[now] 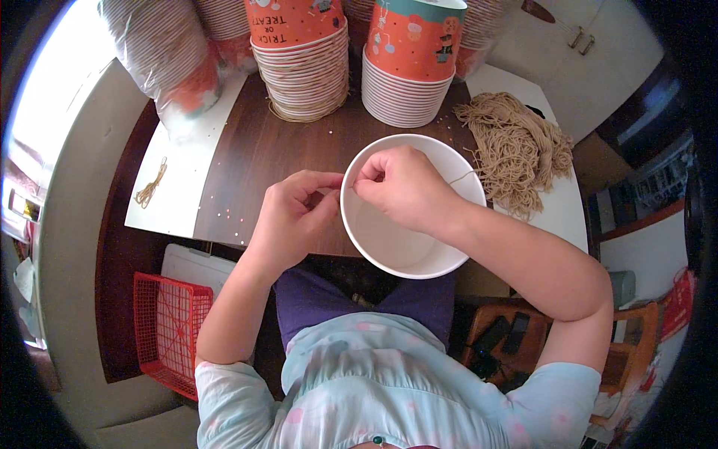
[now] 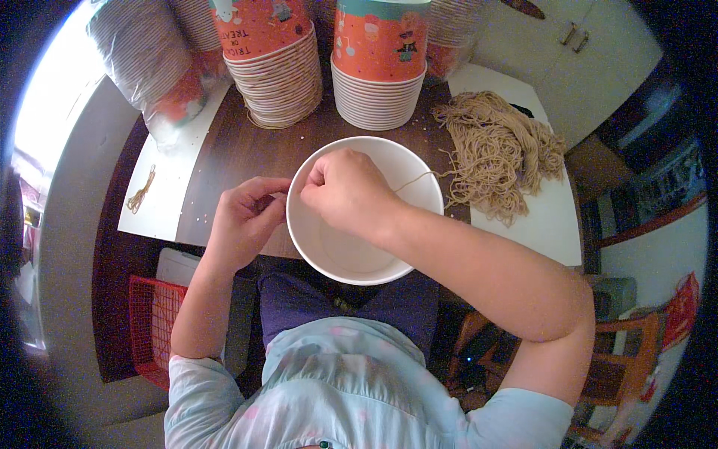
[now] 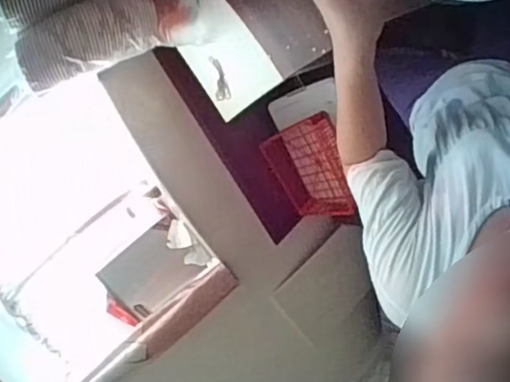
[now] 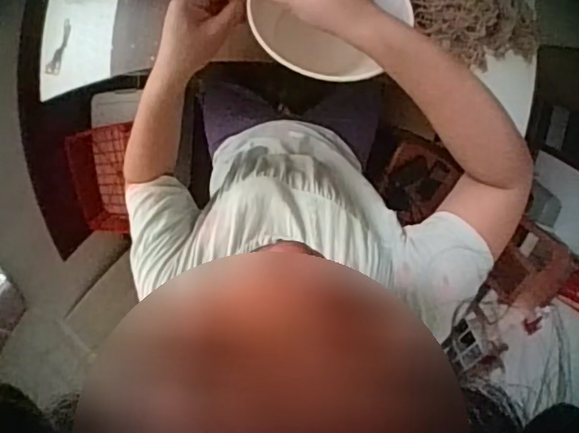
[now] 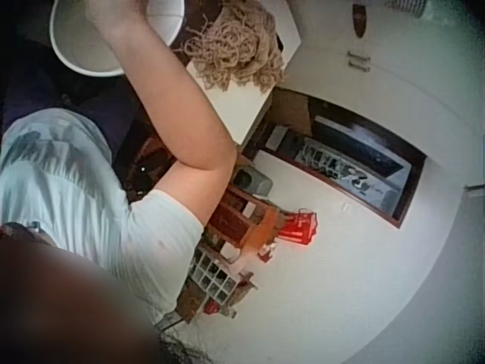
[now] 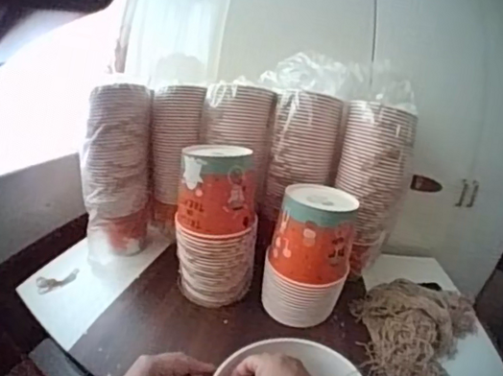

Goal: Tying individual strings to the rims of paper cups for a packaging task.

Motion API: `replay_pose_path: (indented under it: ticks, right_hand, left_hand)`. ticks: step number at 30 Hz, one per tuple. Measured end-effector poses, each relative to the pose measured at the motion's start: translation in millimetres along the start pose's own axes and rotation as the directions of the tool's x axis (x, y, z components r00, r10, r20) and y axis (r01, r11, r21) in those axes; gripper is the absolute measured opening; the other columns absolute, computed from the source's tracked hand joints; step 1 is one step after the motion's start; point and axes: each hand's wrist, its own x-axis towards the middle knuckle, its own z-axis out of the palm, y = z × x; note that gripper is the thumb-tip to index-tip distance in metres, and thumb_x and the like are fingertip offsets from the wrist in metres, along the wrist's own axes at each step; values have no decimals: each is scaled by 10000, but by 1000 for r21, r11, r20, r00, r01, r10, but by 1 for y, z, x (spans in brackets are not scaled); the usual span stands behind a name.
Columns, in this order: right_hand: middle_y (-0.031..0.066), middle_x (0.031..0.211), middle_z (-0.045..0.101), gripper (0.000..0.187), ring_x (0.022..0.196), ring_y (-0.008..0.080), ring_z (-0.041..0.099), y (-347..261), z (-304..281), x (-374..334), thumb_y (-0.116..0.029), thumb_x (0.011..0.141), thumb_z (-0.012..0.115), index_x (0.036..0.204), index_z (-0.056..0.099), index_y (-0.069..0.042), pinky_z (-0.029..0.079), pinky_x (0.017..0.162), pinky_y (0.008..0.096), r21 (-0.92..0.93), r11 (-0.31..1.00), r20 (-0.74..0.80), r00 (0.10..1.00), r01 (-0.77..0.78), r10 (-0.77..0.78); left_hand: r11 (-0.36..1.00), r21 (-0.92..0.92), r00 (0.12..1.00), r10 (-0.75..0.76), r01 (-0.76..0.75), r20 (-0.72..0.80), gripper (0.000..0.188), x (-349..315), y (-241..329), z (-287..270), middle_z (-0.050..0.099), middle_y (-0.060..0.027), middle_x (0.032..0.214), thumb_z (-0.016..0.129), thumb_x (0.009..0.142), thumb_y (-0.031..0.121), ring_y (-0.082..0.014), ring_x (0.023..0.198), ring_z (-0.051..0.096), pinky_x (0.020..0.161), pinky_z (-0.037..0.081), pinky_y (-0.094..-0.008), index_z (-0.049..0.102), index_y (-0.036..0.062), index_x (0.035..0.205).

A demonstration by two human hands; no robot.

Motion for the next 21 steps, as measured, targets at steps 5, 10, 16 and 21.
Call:
replay_pose_path:
  ticks: [5,10,16,21]
  right_hand:
    - [40,647,615,146,609,97,566,-1,1,0,-123,807,624,740,638,6,461,568,286,22,1000,20,1000,7,-8]
    - [41,653,630,152,630,98,580,1,2,2,-134,814,635,752,653,4,471,592,285,-1,997,14,997,76,-76]
    - [80,868,657,338,762,113,601,-7,-17,-3,-198,795,674,1038,614,29,482,703,276,44,998,281,959,-37,23]
    - [270,1081,583,790,972,360,602,-50,-36,-51,-406,717,727,1254,410,79,477,863,398,-304,940,336,941,152,-44]
  left_hand:
    - [998,49,999,50,-50,7,193,0,0,1,657,-77,810,592,848,20,-104,750,603,657,493,-240,635,-57,1019]
    - [932,288,975,204,-222,91,141,5,5,-4,642,-55,801,590,850,-9,-89,739,587,653,483,-235,648,-36,975]
    - [829,449,938,342,-333,64,124,2,14,4,640,-185,791,624,768,30,-272,708,651,638,506,-332,637,-37,871]
    - [1000,26,995,11,-8,-100,142,-9,-7,-1,633,-54,680,616,791,98,-78,614,562,538,439,-241,621,-41,822]
